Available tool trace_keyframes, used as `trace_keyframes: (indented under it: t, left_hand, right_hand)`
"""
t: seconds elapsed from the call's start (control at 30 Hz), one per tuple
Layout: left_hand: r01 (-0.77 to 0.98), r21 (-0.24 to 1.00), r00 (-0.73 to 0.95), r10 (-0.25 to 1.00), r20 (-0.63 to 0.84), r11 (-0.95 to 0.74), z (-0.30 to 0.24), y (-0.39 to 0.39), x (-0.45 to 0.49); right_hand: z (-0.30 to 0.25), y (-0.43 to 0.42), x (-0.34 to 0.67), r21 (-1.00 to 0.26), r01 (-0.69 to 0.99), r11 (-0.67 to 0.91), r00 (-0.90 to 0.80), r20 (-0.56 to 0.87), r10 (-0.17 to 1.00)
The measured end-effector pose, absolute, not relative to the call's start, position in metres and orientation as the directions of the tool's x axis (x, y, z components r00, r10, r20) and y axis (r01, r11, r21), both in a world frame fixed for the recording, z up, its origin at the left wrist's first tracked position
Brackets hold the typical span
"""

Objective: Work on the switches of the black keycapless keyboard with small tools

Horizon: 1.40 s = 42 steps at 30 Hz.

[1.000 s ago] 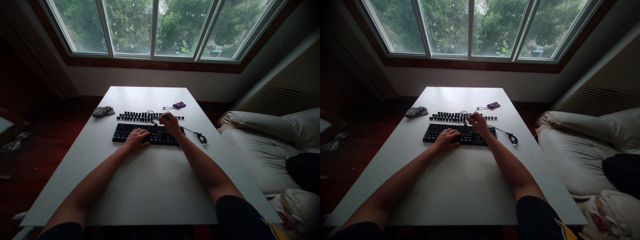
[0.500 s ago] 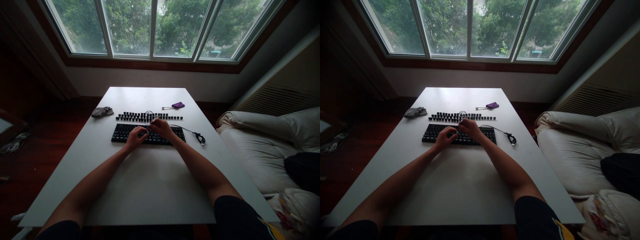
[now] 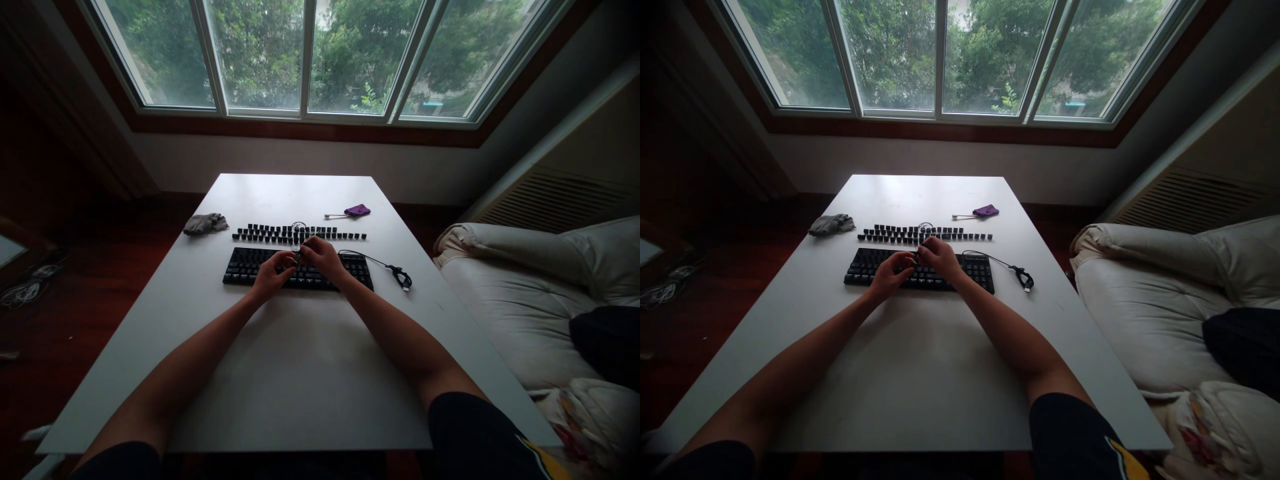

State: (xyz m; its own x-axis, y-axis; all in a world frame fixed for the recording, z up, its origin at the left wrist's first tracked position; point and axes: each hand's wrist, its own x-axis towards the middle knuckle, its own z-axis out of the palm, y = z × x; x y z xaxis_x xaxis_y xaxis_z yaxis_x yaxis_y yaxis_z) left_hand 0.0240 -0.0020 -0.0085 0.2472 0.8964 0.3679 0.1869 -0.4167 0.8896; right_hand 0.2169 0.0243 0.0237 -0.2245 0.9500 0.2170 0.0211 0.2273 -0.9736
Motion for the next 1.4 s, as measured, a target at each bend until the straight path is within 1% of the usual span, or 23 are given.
trace_keyframes:
  t: [0.13,0.23,0.3,0.4,0.5,0.57,0.7,0.87,1.0,1.13,1.23,1.3,1.4]
  left_hand:
    - [0.158,0.893,0.258,0.89,0.375,-0.422,-0.008,-0.003,0.024]
    - [0.196,0.875,0.273,0.881,0.386,-0.444,-0.006,-0.005,0.024]
    - [0.263,0.84,0.293,0.868,0.4,-0.476,-0.004,-0.006,0.024]
    - [0.359,0.756,0.343,0.831,0.439,-0.548,-0.002,-0.007,0.022]
    - [0.41,0.676,0.393,0.788,0.474,-0.612,-0.001,-0.007,0.021]
    - [0.425,0.653,0.409,0.777,0.479,-0.627,-0.001,-0.007,0.02]
    - [0.395,0.689,0.402,0.789,0.465,-0.608,-0.002,-0.006,0.02]
    - [0.309,0.732,0.381,0.785,0.489,-0.607,-0.001,-0.004,0.02]
    - [0.311,0.724,0.368,0.78,0.505,-0.616,-0.001,-0.005,0.021]
    - [0.31,0.706,0.374,0.764,0.525,-0.637,0.002,-0.008,0.023]
    - [0.29,0.71,0.383,0.758,0.528,-0.641,0.006,-0.012,0.024]
    - [0.277,0.719,0.376,0.761,0.529,-0.637,0.008,-0.014,0.025]
    - [0.265,0.746,0.336,0.784,0.523,-0.611,0.007,-0.013,0.025]
  right_hand:
    - [0.02,0.026,0.217,-0.994,-0.03,0.107,-0.201,0.111,0.973]
    - [0.017,0.027,0.218,-0.998,0.001,0.058,-0.191,0.056,0.98]
    - [0.016,0.028,0.219,-0.999,0.032,0.044,-0.188,0.038,0.982]
    - [0.014,0.029,0.219,-0.997,0.059,0.045,-0.191,0.033,0.981]
    - [0.012,0.03,0.22,-0.996,0.078,0.049,-0.204,0.032,0.978]
    - [0.012,0.031,0.22,-0.995,0.086,0.044,-0.212,0.025,0.977]
    - [0.012,0.032,0.221,-0.997,0.071,0.032,-0.221,0.015,0.975]
    - [0.012,0.032,0.221,-1.0,-0.01,-0.011,-0.241,-0.008,0.97]
    - [0.014,0.031,0.222,-0.983,-0.068,-0.168,-0.264,-0.145,0.954]
    - [0.017,0.03,0.223,-0.943,-0.067,-0.327,-0.273,-0.298,0.915]
    - [0.018,0.03,0.224,-0.912,-0.066,-0.404,-0.289,-0.37,0.883]
    - [0.017,0.031,0.224,-0.904,-0.051,-0.423,-0.298,-0.391,0.871]
    - [0.015,0.031,0.223,-0.928,-0.004,-0.372,-0.256,-0.358,0.898]
